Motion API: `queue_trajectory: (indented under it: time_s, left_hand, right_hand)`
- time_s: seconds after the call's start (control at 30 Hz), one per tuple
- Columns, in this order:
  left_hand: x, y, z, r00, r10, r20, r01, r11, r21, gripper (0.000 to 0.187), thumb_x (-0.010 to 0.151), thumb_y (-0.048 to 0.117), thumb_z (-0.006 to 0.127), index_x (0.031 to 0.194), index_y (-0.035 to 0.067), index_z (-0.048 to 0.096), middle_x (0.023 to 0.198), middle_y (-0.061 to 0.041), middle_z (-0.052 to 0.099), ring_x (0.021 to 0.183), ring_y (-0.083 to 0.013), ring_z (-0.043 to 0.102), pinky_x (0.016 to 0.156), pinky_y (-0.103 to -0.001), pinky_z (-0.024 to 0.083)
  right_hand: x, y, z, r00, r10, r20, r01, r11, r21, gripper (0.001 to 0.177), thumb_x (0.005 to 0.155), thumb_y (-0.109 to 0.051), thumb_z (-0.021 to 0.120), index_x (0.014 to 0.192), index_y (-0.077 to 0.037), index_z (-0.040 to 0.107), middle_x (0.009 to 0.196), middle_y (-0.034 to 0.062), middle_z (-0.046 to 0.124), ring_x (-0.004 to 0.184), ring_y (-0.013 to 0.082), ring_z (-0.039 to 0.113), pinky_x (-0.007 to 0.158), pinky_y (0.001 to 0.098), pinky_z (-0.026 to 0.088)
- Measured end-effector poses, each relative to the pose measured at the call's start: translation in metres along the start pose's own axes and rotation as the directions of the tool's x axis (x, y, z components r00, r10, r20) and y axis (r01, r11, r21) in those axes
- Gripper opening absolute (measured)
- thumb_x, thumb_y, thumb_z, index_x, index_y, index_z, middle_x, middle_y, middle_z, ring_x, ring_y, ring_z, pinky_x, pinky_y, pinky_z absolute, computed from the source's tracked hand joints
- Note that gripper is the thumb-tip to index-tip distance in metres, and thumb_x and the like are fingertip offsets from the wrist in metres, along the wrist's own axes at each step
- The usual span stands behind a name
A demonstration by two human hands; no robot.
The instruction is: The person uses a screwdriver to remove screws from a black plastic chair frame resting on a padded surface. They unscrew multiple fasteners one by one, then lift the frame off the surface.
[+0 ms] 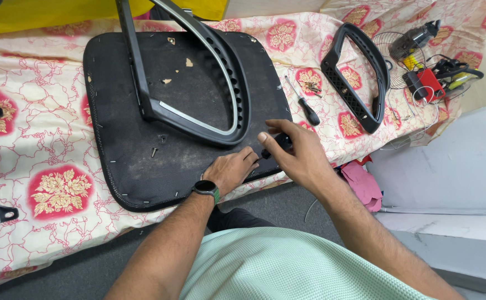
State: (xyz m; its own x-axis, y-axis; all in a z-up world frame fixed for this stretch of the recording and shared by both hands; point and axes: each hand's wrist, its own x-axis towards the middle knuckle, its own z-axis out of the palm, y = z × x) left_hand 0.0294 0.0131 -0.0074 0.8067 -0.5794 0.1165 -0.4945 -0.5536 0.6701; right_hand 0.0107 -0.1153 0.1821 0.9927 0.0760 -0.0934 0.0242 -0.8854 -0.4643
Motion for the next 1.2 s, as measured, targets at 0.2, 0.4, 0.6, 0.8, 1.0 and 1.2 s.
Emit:
queue_trajectory:
  time_s: [0.2,0.4,0.6,0.8,1.0,1.2]
  left_hand:
    - [0.0,0.002,-0.002,0.999,-0.025,0.024,0.025,1.0,0.01,0.027,0.102,0.033,0.055,0.116,0.011,0.063,0.104,-0.003,0.063,0.086,-0.0173,0.072,0.074,-0.033,0.064]
    - [0.0,0.003,-0.004,1.0,-0.001,0.019,0.001,1.0,-0.006,0.029,0.102,0.031,0.053,0.12,0.01,0.06,0.104,-0.004,0.062,0.083,-0.0188,0.072,0.069,-0.034,0.064]
    - [-0.001,0.002,-0.003,0.997,-0.034,0.074,0.032,0.999,0.03,0.028,0.106,0.033,0.049,0.121,0.011,0.06,0.106,-0.004,0.062,0.087,-0.0177,0.072,0.072,-0.033,0.064]
    - [0.0,0.007,-0.005,0.995,-0.05,0.082,0.045,0.997,0.056,0.028,0.105,0.031,0.05,0.121,0.011,0.06,0.107,-0.003,0.061,0.088,-0.0166,0.071,0.075,-0.032,0.064]
    - [-0.002,0.01,-0.012,0.989,-0.064,0.13,0.057,0.997,0.058,0.029,0.105,0.03,0.048,0.125,0.01,0.058,0.11,-0.005,0.059,0.088,-0.0178,0.071,0.075,-0.033,0.064]
    - [0.0,0.013,-0.016,0.987,-0.09,0.136,0.085,0.996,0.039,0.03,0.105,0.028,0.046,0.126,0.01,0.056,0.11,-0.006,0.06,0.09,-0.019,0.071,0.074,-0.035,0.064]
  right_hand:
    - [-0.001,-0.002,-0.001,0.991,-0.094,-0.09,0.093,0.996,-0.017,0.033,0.102,-0.024,0.065,0.131,-0.011,0.071,0.1,0.016,0.066,0.087,0.0219,0.068,0.076,0.0363,0.058]
    - [-0.007,0.005,-0.002,0.975,-0.18,-0.132,0.196,0.973,0.122,0.046,0.09,-0.016,0.072,0.135,-0.01,0.064,0.112,0.0072,0.075,0.096,0.0158,0.074,0.076,0.0289,0.06]
    - [-0.005,0.006,0.002,0.994,-0.103,-0.046,0.11,0.973,0.202,0.044,0.095,-0.018,0.068,0.138,-0.011,0.063,0.115,0.0049,0.078,0.098,0.0129,0.073,0.076,0.0285,0.058]
    - [0.0,0.001,-0.002,0.987,-0.041,-0.158,0.059,0.993,0.106,0.032,0.096,-0.024,0.073,0.125,-0.012,0.075,0.104,0.0072,0.062,0.084,0.014,0.066,0.063,0.0277,0.056]
    - [-0.006,0.0,-0.003,0.982,-0.013,-0.188,0.026,0.997,0.068,0.043,0.087,-0.019,0.08,0.129,-0.013,0.072,0.103,0.0098,0.067,0.087,0.019,0.067,0.07,0.0303,0.057]
    - [-0.006,0.006,-0.001,0.959,-0.227,-0.168,0.261,0.939,0.223,0.035,0.093,-0.007,0.069,0.127,-0.007,0.072,0.123,0.0093,0.071,0.111,0.0171,0.072,0.096,0.0305,0.061]
